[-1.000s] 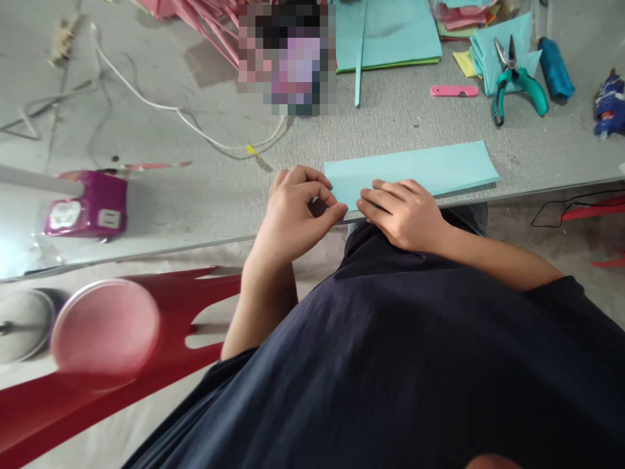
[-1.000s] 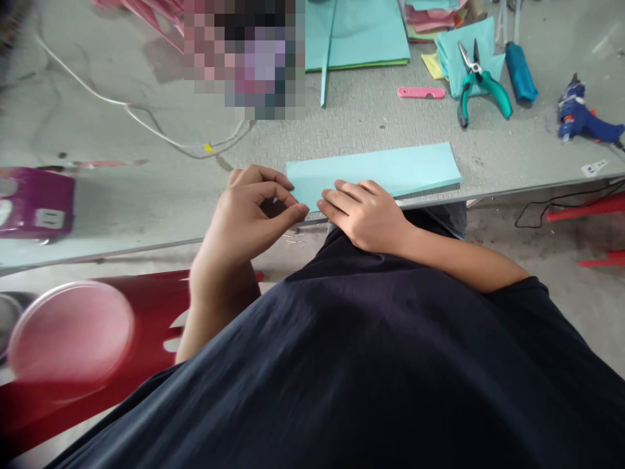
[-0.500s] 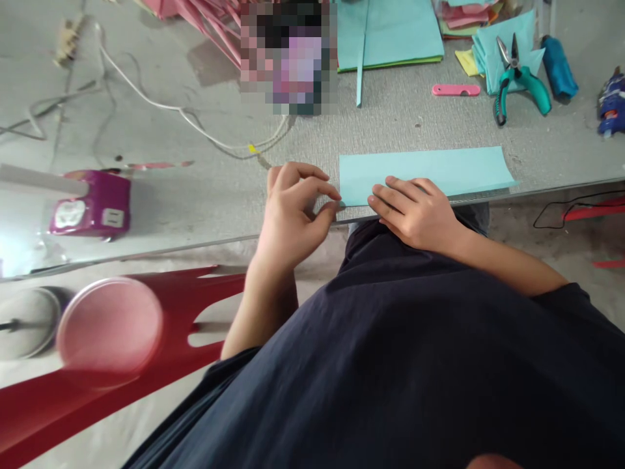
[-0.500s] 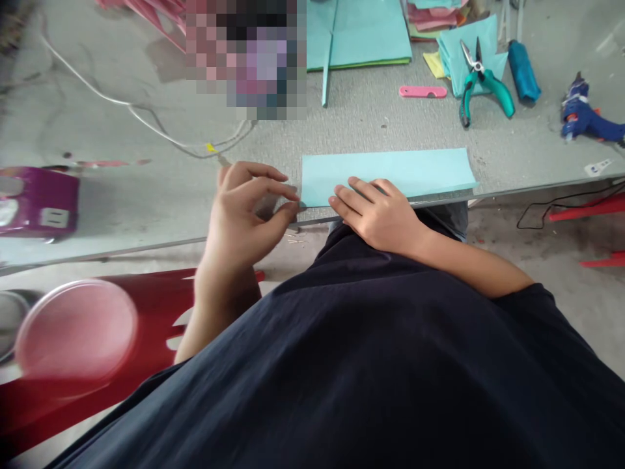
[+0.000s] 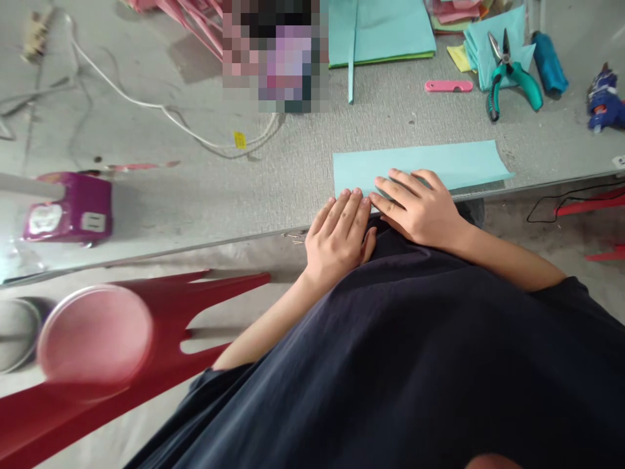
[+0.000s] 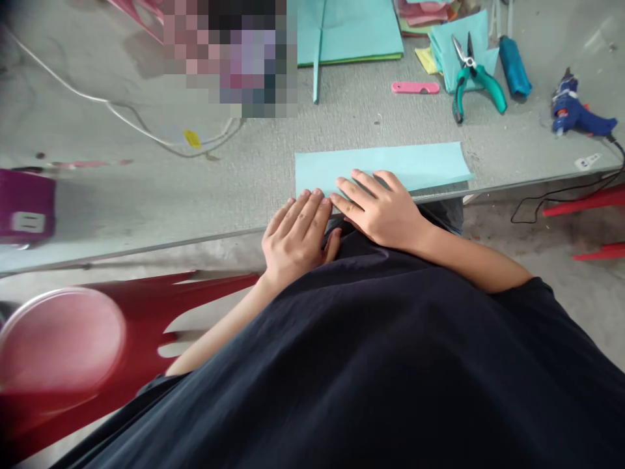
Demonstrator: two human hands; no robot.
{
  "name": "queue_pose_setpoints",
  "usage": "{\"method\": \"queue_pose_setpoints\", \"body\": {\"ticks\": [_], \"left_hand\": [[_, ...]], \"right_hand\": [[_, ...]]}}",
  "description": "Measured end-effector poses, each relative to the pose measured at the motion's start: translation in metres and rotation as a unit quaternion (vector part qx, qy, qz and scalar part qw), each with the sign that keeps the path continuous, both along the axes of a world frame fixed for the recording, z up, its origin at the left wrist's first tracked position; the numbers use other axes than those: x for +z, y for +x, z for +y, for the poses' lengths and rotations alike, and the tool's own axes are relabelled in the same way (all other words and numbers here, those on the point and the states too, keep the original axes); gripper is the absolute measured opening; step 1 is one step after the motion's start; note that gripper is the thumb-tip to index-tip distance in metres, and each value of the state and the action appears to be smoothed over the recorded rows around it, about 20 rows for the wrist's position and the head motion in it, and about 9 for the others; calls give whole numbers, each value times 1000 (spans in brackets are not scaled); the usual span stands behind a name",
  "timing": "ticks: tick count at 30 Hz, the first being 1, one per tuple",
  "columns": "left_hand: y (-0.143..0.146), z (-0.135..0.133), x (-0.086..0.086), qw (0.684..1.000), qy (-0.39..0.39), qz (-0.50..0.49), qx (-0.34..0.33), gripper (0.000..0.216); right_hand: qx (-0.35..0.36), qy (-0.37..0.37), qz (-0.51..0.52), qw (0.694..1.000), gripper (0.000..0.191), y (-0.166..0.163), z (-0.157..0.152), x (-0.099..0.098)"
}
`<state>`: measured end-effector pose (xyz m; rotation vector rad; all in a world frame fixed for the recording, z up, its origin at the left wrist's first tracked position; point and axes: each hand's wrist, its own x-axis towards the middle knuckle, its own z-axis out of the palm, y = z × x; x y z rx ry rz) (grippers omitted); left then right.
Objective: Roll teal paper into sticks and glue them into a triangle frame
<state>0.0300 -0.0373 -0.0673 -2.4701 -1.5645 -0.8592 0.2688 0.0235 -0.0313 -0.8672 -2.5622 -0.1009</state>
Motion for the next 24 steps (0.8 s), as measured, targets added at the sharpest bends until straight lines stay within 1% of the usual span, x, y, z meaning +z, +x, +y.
{"method": "queue_pose_setpoints", "body": {"ticks": [3,5,10,13,15,18,22,24], "left_hand": [[2,1,4,1000,-22,-18,1,51],[3,1,5,999,-29,-29,3,51],[2,1,0,1000,3,-19,6,52],[-1,2,4,1000,-1,-15,12,48],[1,6,11,1000,-5,-19,12,40],[13,17,31,1000,-14,-16,17,24],[37,35,62,995,-95,12,-3,22],[46,43,72,991,-132,21,-9,20]], "right_hand": [[-14,9,-4,1000,37,13,-2,2],[-23,8,-1,1000,37,22,-3,3],[-52,-23,24,998,37,44,-4,2],[-55,-16,25,998,40,54,-4,-2],[-50,2,24,998,44,57,-3,-6],[-54,26,40,997,42,54,-1,-9],[-81,6,62,995,33,45,1,-6],[-95,-9,66,993,31,40,0,-2]]}}
